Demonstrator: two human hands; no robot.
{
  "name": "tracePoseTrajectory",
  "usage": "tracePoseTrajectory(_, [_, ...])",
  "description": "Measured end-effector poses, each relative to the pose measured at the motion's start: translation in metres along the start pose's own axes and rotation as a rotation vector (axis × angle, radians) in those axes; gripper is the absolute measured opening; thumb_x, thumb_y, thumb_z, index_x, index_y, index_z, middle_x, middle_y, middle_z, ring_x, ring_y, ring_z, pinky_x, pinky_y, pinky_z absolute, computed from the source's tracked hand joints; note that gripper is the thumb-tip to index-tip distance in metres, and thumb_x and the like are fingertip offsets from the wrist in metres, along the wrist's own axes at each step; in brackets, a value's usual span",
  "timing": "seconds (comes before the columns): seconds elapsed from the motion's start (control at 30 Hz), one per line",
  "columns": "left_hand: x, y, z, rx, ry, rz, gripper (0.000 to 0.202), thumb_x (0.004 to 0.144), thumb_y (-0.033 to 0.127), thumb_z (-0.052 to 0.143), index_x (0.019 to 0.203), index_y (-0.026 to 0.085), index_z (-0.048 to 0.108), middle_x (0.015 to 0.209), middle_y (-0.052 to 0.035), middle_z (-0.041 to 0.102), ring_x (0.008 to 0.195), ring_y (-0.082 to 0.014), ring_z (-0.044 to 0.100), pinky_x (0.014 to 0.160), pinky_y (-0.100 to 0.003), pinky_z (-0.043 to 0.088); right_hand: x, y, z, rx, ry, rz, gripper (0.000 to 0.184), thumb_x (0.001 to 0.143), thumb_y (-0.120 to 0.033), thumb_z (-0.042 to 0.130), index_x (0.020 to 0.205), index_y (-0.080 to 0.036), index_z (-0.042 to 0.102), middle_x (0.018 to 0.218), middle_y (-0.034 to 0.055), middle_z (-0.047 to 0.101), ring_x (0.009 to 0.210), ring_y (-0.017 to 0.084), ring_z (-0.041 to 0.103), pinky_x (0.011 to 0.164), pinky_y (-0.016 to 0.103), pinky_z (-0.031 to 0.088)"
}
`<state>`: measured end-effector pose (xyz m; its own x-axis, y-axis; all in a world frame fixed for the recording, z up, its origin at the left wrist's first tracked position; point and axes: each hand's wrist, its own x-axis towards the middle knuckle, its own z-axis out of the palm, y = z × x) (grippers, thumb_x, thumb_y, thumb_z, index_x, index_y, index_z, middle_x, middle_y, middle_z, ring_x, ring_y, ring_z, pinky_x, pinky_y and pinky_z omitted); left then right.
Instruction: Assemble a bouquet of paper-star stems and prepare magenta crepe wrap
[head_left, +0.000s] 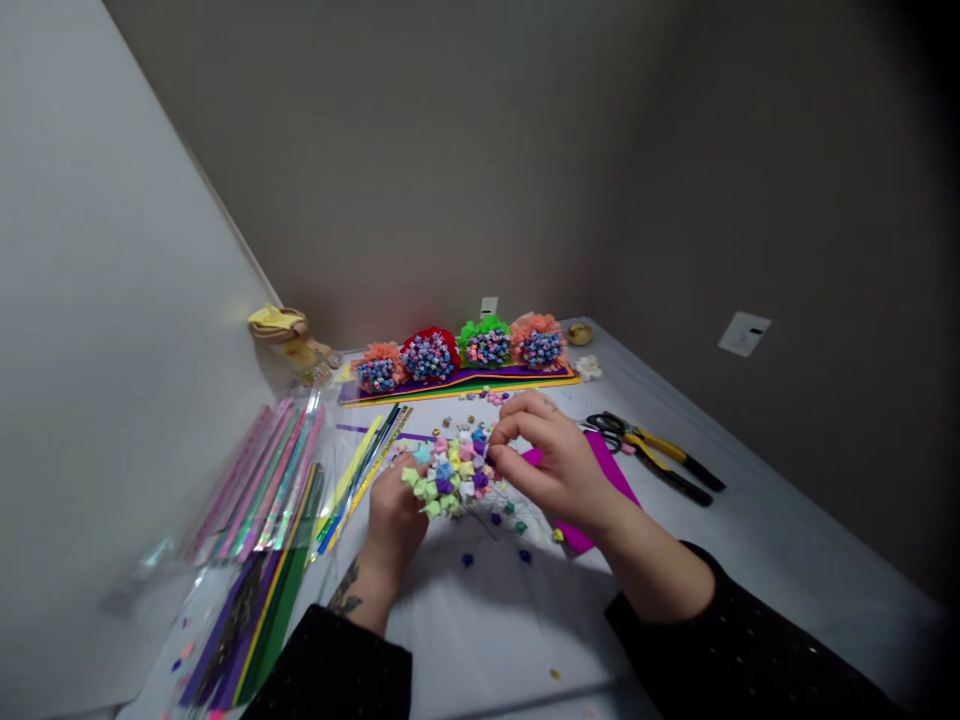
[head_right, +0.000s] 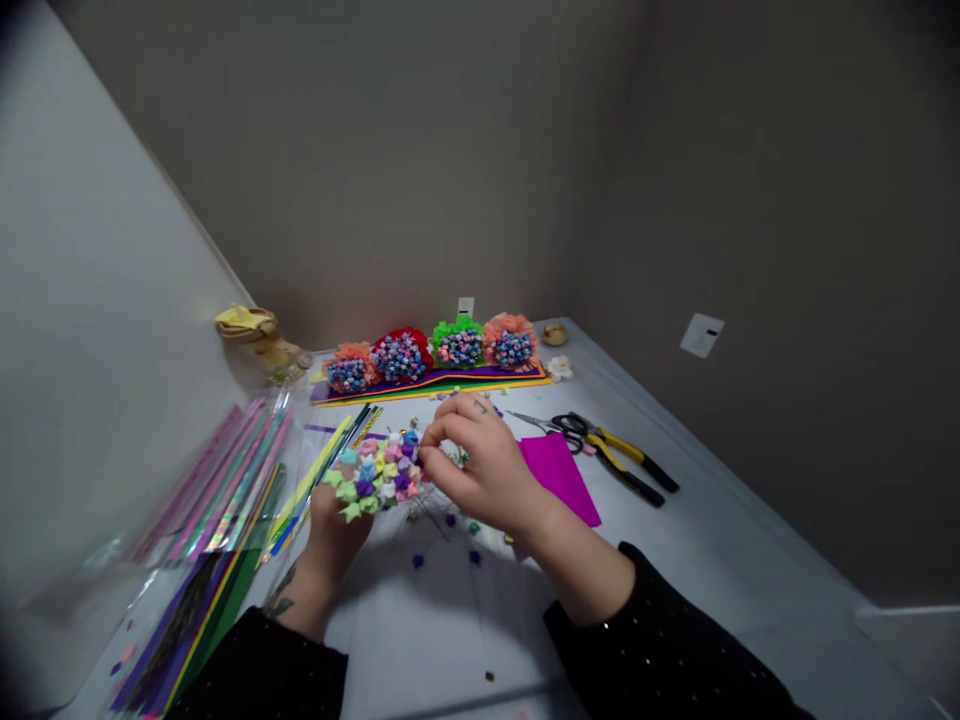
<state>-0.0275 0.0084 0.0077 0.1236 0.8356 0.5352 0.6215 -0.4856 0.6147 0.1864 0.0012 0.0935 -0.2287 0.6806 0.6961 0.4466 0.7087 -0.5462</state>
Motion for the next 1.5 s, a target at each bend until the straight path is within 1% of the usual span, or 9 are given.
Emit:
tracePoseTrajectory(0.17, [0.001, -0.002, 0.001, 0.195, 0.019, 0.155, 0.021, 0.073, 0.009, 0.048, 0.061, 0.022, 0.059, 0.061, -0.0027, 0.058, 0.063, -0.0182, 0.057, 0.062, -0.029, 0.044, 0.0, 0.004, -0.001, 0.034, -0.047, 0.024, 0.01, 0.083, -0.014, 0.053, 0.076, -0.019, 0.057, 0.083, 0.0027, 0.056, 0.081, 0.015, 0.054, 0.074, 0.031, 0.043])
tracePoseTrajectory(0.4, [0.006, 0.006, -0.005, 0.167, 0.019, 0.231, 0.022, 0.079, 0.014, 0.046, 0.063, 0.022, 0.059, 0.061, -0.0028, 0.061, 0.065, -0.0178, 0.059, 0.066, -0.03, 0.048, 0.001, 0.007, -0.002, 0.054, -0.084, 0.027, 0.01, 0.079, -0.012, 0.055, 0.073, -0.019, 0.059, 0.084, 0.0034, 0.054, 0.083, 0.017, 0.053, 0.077, 0.034, 0.042])
tracePoseTrajectory(0.67, [0.005, -0.007, 0.003, 0.182, 0.117, 0.349, 0.018, 0.078, 0.011, 0.047, 0.074, 0.02, 0.061, 0.065, -0.0026, 0.064, 0.062, -0.0165, 0.061, 0.06, -0.027, 0.049, 0.002, 0.008, -0.001, 0.137, -0.106, 0.073, 0.012, 0.081, -0.011, 0.052, 0.072, -0.018, 0.055, 0.085, 0.0035, 0.05, 0.083, 0.015, 0.051, 0.076, 0.029, 0.042])
tracePoseTrajectory(0.87, [0.003, -0.007, 0.005, 0.172, 0.092, 0.31, 0.024, 0.071, 0.0, 0.05, 0.078, 0.02, 0.063, 0.07, -0.0055, 0.067, 0.068, -0.0188, 0.064, 0.064, -0.029, 0.049, 0.001, 0.008, -0.001, 0.139, -0.062, 0.076, 0.012, 0.082, -0.012, 0.05, 0.073, -0.019, 0.055, 0.085, 0.0036, 0.049, 0.082, 0.015, 0.05, 0.075, 0.028, 0.041])
tracePoseTrajectory(1.0, [0.003, -0.004, 0.004, 0.075, 0.077, 0.153, 0.021, 0.068, 0.004, 0.053, 0.071, 0.02, 0.066, 0.069, -0.0057, 0.069, 0.067, -0.0204, 0.064, 0.063, -0.029, 0.047, -0.001, 0.011, 0.001, 0.152, -0.015, 0.12, 0.011, 0.083, -0.015, 0.052, 0.075, -0.018, 0.058, 0.088, 0.0041, 0.05, 0.085, 0.016, 0.051, 0.076, 0.029, 0.041])
tracePoseTrajectory(1.13, [0.007, 0.008, 0.007, -0.226, 0.106, -0.289, 0.002, 0.066, 0.022, 0.066, 0.065, 0.02, 0.068, 0.066, -0.0053, 0.071, 0.068, -0.0232, 0.066, 0.066, -0.032, 0.048, -0.001, 0.021, 0.007, 0.189, 0.153, 0.244, 0.009, 0.083, -0.02, 0.052, 0.078, -0.019, 0.059, 0.087, 0.0034, 0.054, 0.081, 0.015, 0.052, 0.071, 0.028, 0.041])
tracePoseTrajectory(1.2, [0.009, 0.016, 0.011, -0.554, 0.143, -0.493, 0.013, 0.069, 0.03, 0.068, 0.075, 0.019, 0.07, 0.075, -0.0055, 0.074, 0.077, -0.0226, 0.067, 0.077, -0.034, 0.049, -0.004, 0.025, 0.016, 0.2, 0.163, 0.347, 0.012, 0.084, -0.022, 0.051, 0.076, -0.019, 0.059, 0.081, 0.0025, 0.056, 0.076, 0.015, 0.053, 0.068, 0.027, 0.041])
tracePoseTrajectory(1.33, [0.012, 0.029, 0.016, -1.016, 0.139, -0.685, 0.025, 0.06, 0.033, 0.078, 0.074, 0.014, 0.071, 0.085, -0.0096, 0.075, 0.097, -0.0255, 0.065, 0.096, -0.04, 0.04, -0.019, 0.026, 0.048, 0.165, -0.173, 0.416, 0.015, 0.083, -0.02, 0.049, 0.087, -0.019, 0.064, 0.084, 0.0047, 0.063, 0.085, 0.018, 0.057, 0.076, 0.03, 0.042])
tracePoseTrajectory(1.5, [0.011, 0.037, 0.014, -1.172, 0.077, -0.798, 0.025, 0.055, 0.03, 0.082, 0.071, 0.012, 0.072, 0.105, -0.0159, 0.071, 0.111, -0.0293, 0.057, 0.1, -0.04, 0.035, -0.04, 0.016, 0.076, 0.057, -0.388, 0.403, 0.026, 0.084, -0.019, 0.048, 0.108, -0.016, 0.058, 0.101, 0.0106, 0.065, 0.093, 0.021, 0.057, 0.081, 0.032, 0.042])
